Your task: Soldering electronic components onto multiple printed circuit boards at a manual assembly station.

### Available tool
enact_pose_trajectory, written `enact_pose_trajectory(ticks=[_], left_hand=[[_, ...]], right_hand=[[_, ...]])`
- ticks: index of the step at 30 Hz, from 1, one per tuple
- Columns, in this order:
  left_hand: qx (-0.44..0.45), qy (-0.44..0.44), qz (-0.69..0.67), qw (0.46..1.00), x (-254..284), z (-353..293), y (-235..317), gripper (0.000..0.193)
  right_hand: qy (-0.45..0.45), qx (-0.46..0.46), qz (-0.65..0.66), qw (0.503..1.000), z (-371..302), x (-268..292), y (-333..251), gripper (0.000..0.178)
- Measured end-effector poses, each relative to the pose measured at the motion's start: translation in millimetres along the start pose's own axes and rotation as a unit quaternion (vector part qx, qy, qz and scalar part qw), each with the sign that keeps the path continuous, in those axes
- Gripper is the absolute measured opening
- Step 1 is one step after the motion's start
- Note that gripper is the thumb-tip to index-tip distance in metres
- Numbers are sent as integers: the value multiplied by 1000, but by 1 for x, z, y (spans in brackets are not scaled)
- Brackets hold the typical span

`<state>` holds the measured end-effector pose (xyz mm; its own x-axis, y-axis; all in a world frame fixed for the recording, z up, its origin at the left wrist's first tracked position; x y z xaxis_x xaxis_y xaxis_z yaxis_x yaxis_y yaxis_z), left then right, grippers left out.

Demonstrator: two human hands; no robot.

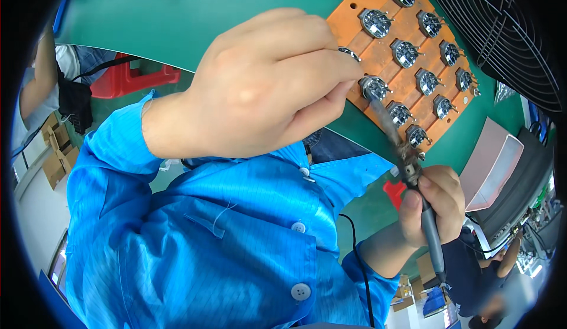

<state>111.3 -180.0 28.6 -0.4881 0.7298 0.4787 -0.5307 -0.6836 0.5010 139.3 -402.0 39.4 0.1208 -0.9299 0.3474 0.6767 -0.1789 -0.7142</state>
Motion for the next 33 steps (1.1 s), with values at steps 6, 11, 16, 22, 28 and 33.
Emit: enact_pose_trajectory(ticks=[6,11,16,22,28,33], left_hand=[[2,0,-8,1000,0,-1,-1,27],[15,-11,-15,1000,-3,-3,-3,28],[18,-20,-10,1000,-8,-4,-2,29],[14,-20,-16,1000,-11,-4,-2,29],[31,-23,-25,999,-7,-5,-4,29],[42,-4,2,999,14,-4,-11,28]], right_hand=[[7,-3,-12,1000,-2,1,0,25],[-4,-9,9,1000,-2,0,0,25],[5,-8,-9,1000,-2,1,-2,24],[-6,-1,-24,1000,-3,-1,-5,25],[-13,0,-38,999,-1,-2,-7,28],[20,8,-21,1000,4,-1,-13,30]])
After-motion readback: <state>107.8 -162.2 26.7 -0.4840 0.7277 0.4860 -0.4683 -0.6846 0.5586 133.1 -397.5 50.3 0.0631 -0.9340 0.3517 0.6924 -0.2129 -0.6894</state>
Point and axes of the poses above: each hand's wrist, its own z-axis towards the middle knuckle, its own x-axis out of the back of the hand, y = z × x, the point moved 9 cm from there along z, towards the middle knuckle, and after that the axes turned 15 degrees about y, right-handed, at the moved point
